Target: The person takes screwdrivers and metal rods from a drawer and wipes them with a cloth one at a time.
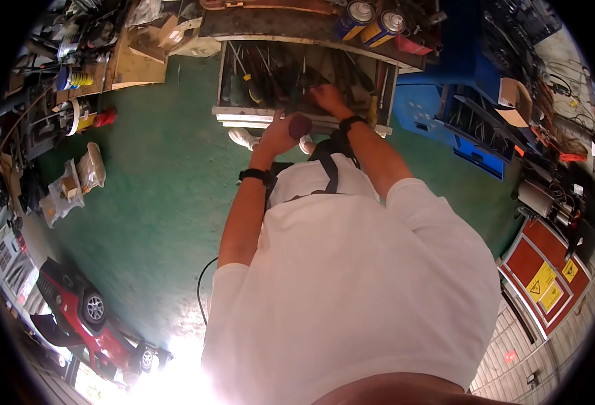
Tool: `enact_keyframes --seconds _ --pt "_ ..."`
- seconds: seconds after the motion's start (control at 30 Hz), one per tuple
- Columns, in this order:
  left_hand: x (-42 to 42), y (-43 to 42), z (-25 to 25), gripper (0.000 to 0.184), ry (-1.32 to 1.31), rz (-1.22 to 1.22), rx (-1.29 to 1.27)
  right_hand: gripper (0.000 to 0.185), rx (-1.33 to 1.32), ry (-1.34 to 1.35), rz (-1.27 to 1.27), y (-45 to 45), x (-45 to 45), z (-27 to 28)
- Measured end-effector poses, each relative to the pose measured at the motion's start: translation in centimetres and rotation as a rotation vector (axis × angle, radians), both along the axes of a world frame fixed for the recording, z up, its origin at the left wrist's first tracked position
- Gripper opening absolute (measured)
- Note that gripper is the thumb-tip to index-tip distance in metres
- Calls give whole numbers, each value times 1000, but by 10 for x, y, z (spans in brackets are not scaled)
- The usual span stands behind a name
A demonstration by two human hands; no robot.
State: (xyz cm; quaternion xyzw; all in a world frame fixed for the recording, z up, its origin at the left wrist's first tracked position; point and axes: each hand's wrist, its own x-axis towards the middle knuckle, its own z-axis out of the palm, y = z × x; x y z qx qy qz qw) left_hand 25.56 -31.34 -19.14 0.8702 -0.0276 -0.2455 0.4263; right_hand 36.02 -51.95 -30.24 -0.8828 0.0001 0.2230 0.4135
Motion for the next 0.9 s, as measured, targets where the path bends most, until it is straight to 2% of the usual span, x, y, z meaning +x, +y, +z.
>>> enact_keyframes --seconds 0.07,0.2,0.27,0.37,0.43,0.5,0.6,0.67,0.7,0.77,0.83,0.9 --pt "3 -2 3 73 -20 11 -17 38 -119 -29 38 -9 -1 -13" --pt "11 -14 -4 72 -128 14 11 38 -206 65 42 -25 -3 4" --pt "19 -21 -16 71 -97 -42 -18 37 -318 92 65 -28 -3 30" --pt "20 -36 -15 70 -23 -106 -45 37 -397 115 57 -33 -3 34" --pt "19 -46 -21 71 19 -115 -37 37 -399 108 39 -38 -6 31" --pt "18 -57 -24 70 -137 -126 -76 38 -402 102 21 -43 -8 34" --pt "17 -73 -25 71 -34 -140 -23 41 -421 150 18 -47 -9 39" --pt "17 -79 -29 71 -66 -142 -29 44 -344 59 -104 -46 -11 35" --pt "16 -81 -34 71 -102 -147 -36 44 -344 59 -104 -44 -11 41" --pt "14 -86 -43 70 -108 -156 8 52 -103 141 -100 -38 -9 60" --pt "16 -89 -39 69 -117 -164 47 54 -129 89 -39 -36 -15 55" --pt "18 -85 -34 68 -56 -203 -46 58 -153 39 24 -38 -18 46"
